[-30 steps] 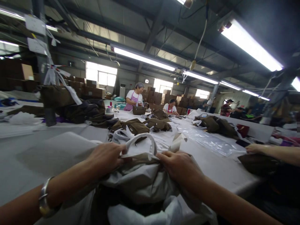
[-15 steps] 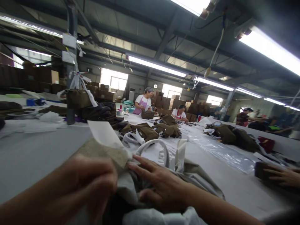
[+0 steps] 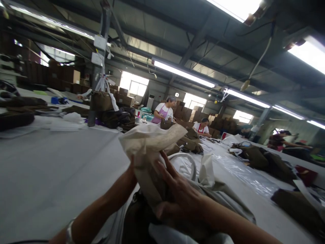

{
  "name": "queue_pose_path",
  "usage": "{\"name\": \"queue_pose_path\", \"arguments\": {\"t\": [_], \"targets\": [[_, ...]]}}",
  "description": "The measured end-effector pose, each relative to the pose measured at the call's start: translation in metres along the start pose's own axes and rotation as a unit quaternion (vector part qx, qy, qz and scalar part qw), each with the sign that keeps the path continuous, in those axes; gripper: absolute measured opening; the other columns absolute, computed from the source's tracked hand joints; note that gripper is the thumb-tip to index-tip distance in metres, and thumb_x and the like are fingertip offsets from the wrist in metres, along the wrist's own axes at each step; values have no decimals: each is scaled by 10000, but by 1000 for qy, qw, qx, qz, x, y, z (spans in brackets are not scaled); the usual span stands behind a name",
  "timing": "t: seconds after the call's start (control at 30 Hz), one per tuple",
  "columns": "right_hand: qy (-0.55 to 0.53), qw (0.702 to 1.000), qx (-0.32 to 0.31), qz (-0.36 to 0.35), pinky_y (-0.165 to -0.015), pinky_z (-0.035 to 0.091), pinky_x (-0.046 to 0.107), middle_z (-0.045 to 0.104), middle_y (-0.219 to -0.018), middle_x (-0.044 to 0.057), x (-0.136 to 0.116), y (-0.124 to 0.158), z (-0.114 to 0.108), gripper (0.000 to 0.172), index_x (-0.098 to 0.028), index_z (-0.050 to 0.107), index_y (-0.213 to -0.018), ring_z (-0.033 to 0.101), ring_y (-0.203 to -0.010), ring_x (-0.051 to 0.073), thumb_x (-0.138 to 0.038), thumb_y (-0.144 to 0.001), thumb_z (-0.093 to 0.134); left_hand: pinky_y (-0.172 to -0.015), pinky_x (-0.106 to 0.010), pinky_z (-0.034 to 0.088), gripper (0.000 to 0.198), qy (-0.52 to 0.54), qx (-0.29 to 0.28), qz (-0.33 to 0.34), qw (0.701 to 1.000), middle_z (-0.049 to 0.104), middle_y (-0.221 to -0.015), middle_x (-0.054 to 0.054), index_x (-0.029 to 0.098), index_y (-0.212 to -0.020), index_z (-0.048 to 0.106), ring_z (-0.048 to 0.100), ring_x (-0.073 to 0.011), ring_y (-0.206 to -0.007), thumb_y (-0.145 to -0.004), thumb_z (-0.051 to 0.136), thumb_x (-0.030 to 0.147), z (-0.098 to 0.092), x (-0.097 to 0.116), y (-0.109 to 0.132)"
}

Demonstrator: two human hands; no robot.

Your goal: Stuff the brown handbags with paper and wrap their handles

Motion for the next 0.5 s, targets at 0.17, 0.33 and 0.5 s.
{"name": "queue_pose_path", "arguments": {"t": [0.17, 0.33, 0.5], "targets": [[-3, 989, 124, 81, -1137, 472, 521, 414, -1588, 222, 13, 19, -24, 851, -216, 252, -1606, 389, -1494, 364, -290, -891, 707, -1001, -448, 518, 921, 359, -4, 141, 923, 734, -1154, -121, 230, -1300, 631, 644, -302, -1173, -875, 162, 899, 13, 44, 13], [-2, 954, 203, 222, -958, 610, 394, 745, -1106, 113, 30, 57, -56, 463, -196, 585, -1338, 719, -1104, 294, -199, -878, 637, -729, -253, 529, 323, 134, 183, 257, 939, 732, -849, -27, 203, -992, 691, 694, -163, -777, -1063, 475, 433, -24, 32, 50], [1, 969, 209, 133, -697, 624, 248, 726, -855, 40, -5, 52, -65, 261, -251, 672, -1039, 742, -790, 209, -151, -807, 610, -626, -300, 502, 248, -331, 96, 458, 820, 680, -705, -33, 156, -868, 628, 631, -172, -596, -1013, 426, 148, 64, 53, 79]]}}
Point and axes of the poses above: each hand's wrist, its own y-axis away from the middle knuckle, its own z-axis out of the palm, x = y × z, the point moved 10 cm from there along -y, towards the middle knuckle
